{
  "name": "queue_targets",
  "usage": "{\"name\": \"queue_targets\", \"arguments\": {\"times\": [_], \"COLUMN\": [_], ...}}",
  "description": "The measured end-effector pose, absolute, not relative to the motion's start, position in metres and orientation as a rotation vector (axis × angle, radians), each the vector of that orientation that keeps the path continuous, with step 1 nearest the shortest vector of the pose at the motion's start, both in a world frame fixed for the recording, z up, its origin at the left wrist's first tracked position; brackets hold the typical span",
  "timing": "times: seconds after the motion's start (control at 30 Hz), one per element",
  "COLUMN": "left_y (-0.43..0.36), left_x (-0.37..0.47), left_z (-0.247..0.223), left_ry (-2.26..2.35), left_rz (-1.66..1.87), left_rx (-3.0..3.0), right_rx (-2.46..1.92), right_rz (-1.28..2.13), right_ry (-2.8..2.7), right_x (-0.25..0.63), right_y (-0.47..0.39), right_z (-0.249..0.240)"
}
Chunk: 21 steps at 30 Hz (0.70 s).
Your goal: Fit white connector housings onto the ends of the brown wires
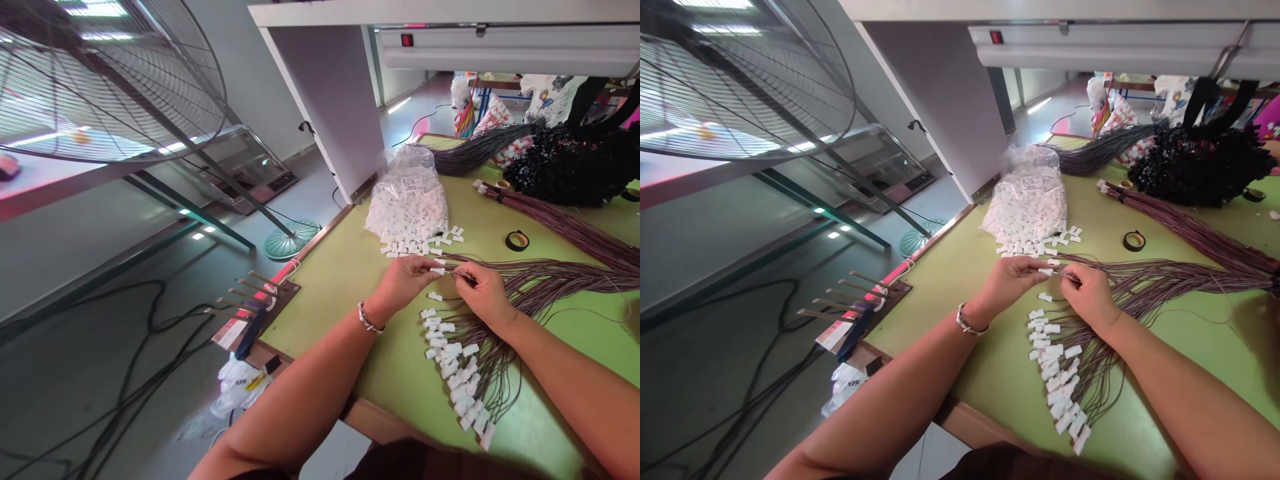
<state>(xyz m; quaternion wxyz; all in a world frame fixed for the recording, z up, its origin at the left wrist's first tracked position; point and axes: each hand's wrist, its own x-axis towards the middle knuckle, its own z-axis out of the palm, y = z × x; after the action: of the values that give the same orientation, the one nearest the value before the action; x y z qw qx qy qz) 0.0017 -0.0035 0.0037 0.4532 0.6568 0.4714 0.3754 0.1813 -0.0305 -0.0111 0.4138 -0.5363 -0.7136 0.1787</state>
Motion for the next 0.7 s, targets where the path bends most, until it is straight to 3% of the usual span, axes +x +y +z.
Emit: {"name": "queue_targets", "arguments": {"times": [0.7], "left_y": [-0.001], "left_x": [0.006], "left_z": [-0.015], "left_ry": [1.017], "left_rz": [0.748], "left_rx": [1.736], "right_rx": [-1.405], "right_rz": [0.574], "right_ry": [-1.987], "right_x": [0.18], "right_y": [-0.031], "right_z": [-0.012]}}
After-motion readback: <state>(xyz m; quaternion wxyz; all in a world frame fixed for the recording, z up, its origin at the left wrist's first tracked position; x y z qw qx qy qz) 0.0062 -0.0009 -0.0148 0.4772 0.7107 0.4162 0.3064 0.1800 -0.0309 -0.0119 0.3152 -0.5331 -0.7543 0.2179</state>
